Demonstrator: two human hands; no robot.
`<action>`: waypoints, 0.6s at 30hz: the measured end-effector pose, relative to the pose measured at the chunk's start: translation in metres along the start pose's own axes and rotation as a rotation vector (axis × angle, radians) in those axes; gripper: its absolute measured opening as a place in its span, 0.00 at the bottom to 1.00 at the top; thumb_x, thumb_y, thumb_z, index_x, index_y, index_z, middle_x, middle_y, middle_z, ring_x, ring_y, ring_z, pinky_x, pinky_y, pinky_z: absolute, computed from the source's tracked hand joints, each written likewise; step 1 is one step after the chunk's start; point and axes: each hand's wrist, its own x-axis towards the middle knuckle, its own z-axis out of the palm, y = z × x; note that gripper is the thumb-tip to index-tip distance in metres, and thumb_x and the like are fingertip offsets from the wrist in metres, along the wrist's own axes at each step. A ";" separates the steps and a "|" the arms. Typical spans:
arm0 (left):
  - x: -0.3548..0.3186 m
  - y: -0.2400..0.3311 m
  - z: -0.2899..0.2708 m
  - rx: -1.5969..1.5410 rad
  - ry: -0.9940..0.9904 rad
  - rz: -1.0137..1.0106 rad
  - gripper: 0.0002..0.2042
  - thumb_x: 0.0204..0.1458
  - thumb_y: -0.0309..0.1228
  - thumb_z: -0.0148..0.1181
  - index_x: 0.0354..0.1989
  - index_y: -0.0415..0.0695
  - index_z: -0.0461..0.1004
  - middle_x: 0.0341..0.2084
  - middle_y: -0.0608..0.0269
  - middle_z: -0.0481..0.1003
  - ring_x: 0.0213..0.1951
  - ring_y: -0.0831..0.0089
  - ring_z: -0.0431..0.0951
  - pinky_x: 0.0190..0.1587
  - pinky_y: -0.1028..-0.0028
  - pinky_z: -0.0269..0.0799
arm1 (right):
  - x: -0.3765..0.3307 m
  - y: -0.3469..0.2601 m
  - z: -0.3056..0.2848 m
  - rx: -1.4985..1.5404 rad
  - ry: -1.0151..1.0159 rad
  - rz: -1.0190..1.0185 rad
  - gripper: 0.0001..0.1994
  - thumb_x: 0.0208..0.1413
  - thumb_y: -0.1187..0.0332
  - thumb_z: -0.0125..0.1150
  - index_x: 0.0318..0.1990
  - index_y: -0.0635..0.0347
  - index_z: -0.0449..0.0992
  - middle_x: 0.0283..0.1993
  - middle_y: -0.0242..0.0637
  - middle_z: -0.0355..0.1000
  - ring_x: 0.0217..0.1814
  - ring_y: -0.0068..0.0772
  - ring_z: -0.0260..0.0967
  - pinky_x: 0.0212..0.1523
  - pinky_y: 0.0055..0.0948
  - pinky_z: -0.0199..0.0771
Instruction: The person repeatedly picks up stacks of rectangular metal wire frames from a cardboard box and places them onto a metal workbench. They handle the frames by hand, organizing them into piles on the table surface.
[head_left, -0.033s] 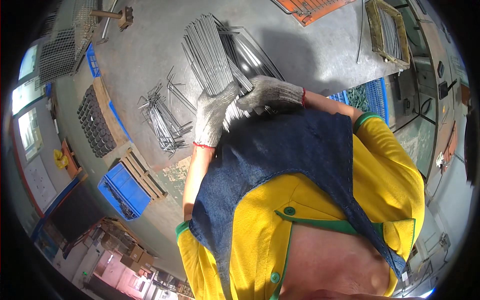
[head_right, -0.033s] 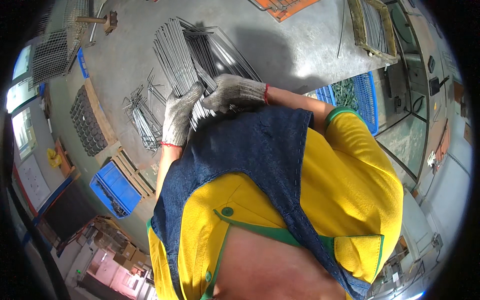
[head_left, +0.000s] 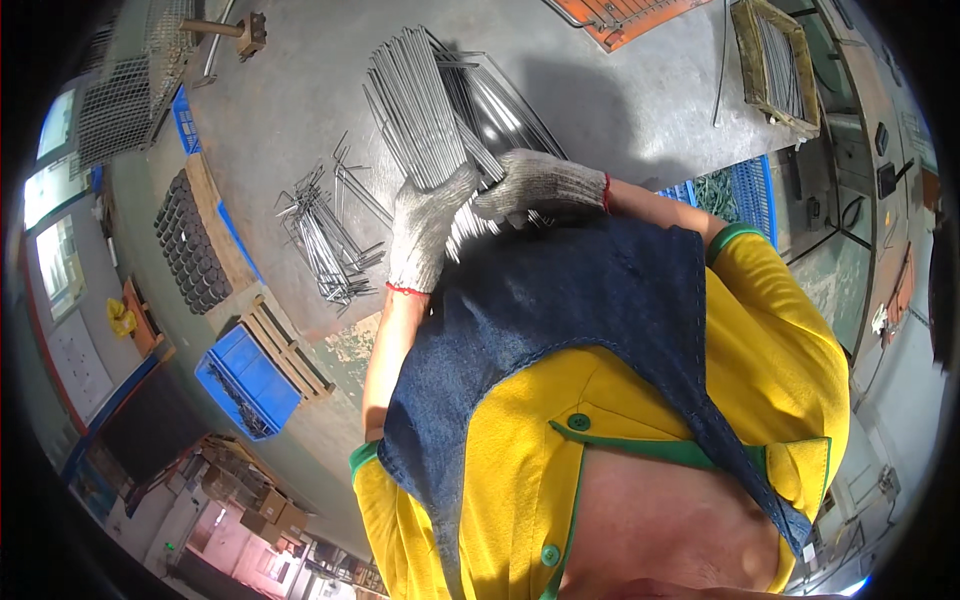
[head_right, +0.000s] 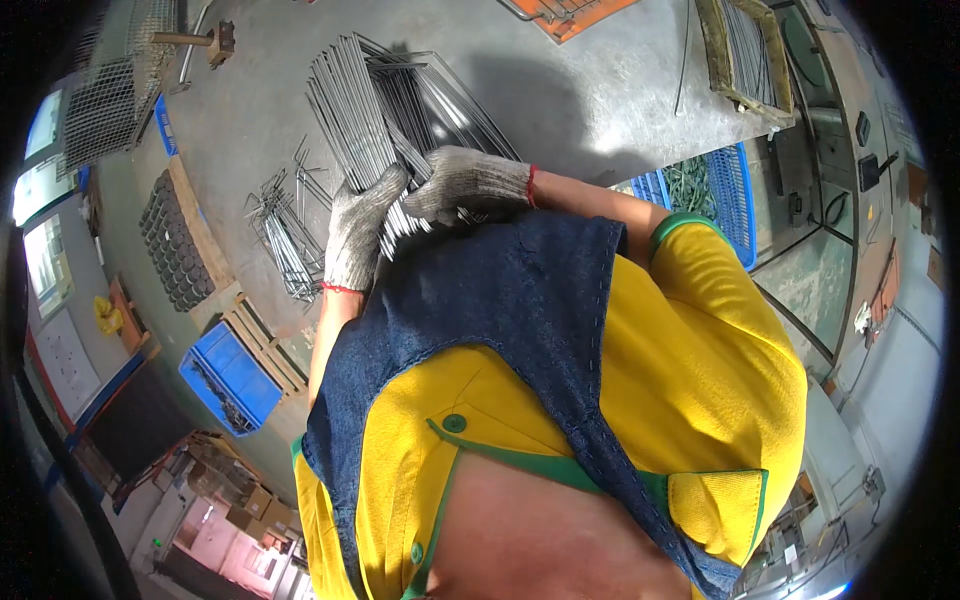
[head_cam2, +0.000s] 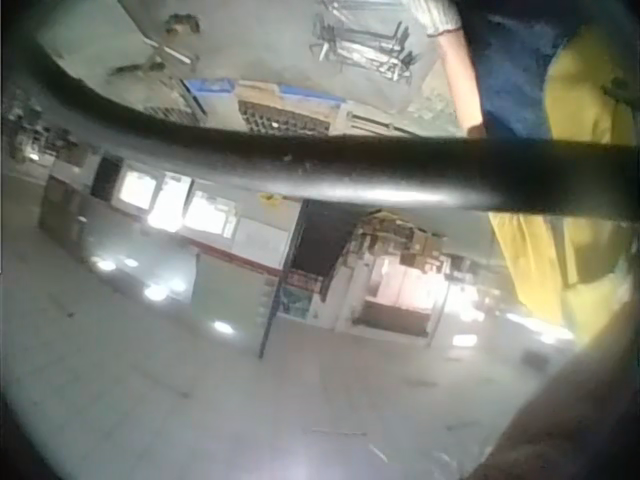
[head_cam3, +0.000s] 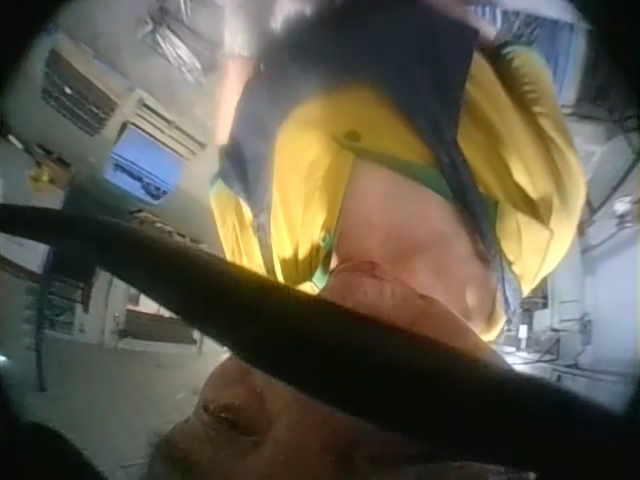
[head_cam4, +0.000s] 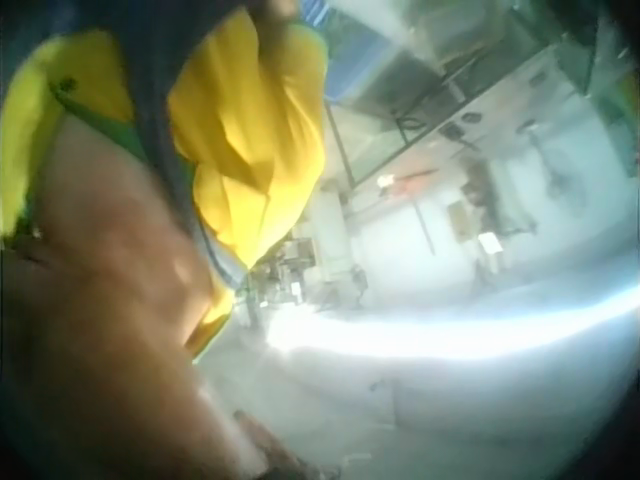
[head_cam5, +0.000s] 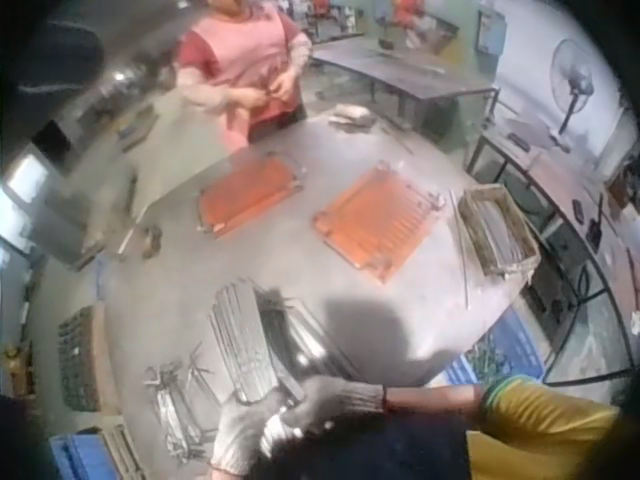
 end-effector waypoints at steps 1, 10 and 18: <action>0.001 0.000 0.001 0.042 0.040 -0.006 0.21 0.50 0.37 0.67 0.40 0.26 0.74 0.30 0.58 0.81 0.31 0.77 0.78 0.38 0.75 0.73 | 0.001 -0.001 0.000 0.015 -0.007 -0.003 0.17 0.49 0.55 0.64 0.21 0.61 0.75 0.15 0.32 0.68 0.18 0.23 0.66 0.21 0.26 0.65; 0.012 -0.011 -0.011 -0.004 0.039 -0.061 0.17 0.52 0.32 0.64 0.40 0.27 0.76 0.32 0.51 0.80 0.35 0.71 0.80 0.40 0.76 0.74 | 0.000 0.002 -0.008 -0.003 -0.104 0.000 0.17 0.51 0.53 0.64 0.29 0.60 0.77 0.18 0.29 0.67 0.21 0.20 0.66 0.22 0.24 0.64; 0.005 -0.009 -0.011 -0.250 -0.005 -0.168 0.17 0.52 0.29 0.63 0.48 0.33 0.73 0.39 0.58 0.79 0.40 0.70 0.79 0.47 0.74 0.73 | 0.027 0.062 -0.014 -0.389 -0.070 -0.487 0.10 0.53 0.68 0.59 0.43 0.54 0.78 0.29 0.35 0.74 0.27 0.31 0.73 0.30 0.29 0.74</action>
